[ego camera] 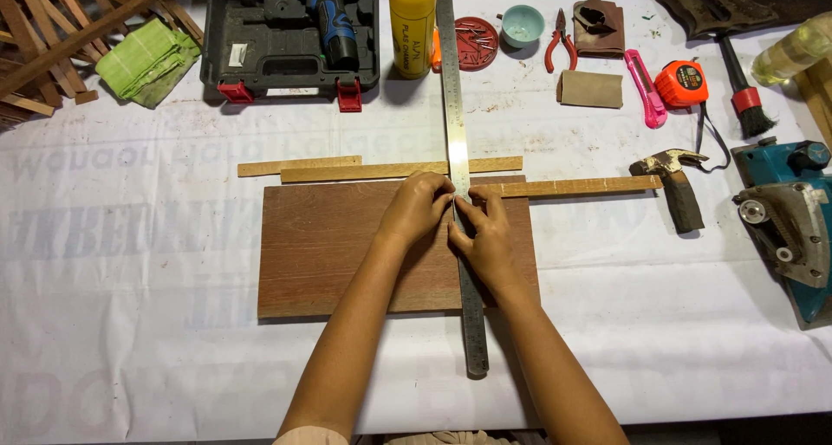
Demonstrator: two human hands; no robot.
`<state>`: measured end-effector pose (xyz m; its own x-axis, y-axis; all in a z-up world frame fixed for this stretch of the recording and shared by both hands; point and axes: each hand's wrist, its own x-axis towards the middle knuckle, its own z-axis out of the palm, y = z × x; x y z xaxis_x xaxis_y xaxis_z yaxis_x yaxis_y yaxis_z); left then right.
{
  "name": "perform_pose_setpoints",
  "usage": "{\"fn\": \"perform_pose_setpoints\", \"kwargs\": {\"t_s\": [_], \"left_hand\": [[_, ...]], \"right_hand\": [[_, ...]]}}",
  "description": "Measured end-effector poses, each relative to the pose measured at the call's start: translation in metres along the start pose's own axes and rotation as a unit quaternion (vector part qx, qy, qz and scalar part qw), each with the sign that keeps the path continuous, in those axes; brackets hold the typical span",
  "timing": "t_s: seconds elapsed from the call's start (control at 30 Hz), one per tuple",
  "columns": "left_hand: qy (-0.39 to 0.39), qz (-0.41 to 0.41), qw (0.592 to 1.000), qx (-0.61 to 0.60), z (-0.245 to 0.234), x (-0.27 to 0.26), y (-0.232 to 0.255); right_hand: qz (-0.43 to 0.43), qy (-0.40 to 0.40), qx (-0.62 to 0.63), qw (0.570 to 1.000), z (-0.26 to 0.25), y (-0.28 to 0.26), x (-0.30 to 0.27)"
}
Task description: The recorder uses a ruler and pencil to measure and mark wood strips on a workbench.
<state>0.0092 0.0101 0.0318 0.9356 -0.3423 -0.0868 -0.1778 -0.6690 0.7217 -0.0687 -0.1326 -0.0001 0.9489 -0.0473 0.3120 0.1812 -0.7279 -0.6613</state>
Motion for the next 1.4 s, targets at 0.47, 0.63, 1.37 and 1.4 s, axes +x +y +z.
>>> {"fn": "perform_pose_setpoints", "kwargs": {"t_s": [0.47,0.63,1.37,1.4], "left_hand": [[0.143,0.062,0.987,-0.028,0.015,0.006,-0.026],[0.137,0.054,0.988,-0.055,0.006,-0.012,-0.019],[0.132,0.072,0.988,0.032,0.027,-0.038,0.022],[0.143,0.077,0.984,0.068,0.028,-0.044,0.027]], "right_hand": [[0.039,-0.012,0.014,0.999,-0.001,-0.004,0.002],[0.044,0.017,0.003,0.999,0.001,-0.006,0.004],[0.042,0.014,-0.015,0.999,-0.042,-0.008,0.010],[0.029,0.010,-0.046,0.998,-0.041,-0.003,0.008]]}}
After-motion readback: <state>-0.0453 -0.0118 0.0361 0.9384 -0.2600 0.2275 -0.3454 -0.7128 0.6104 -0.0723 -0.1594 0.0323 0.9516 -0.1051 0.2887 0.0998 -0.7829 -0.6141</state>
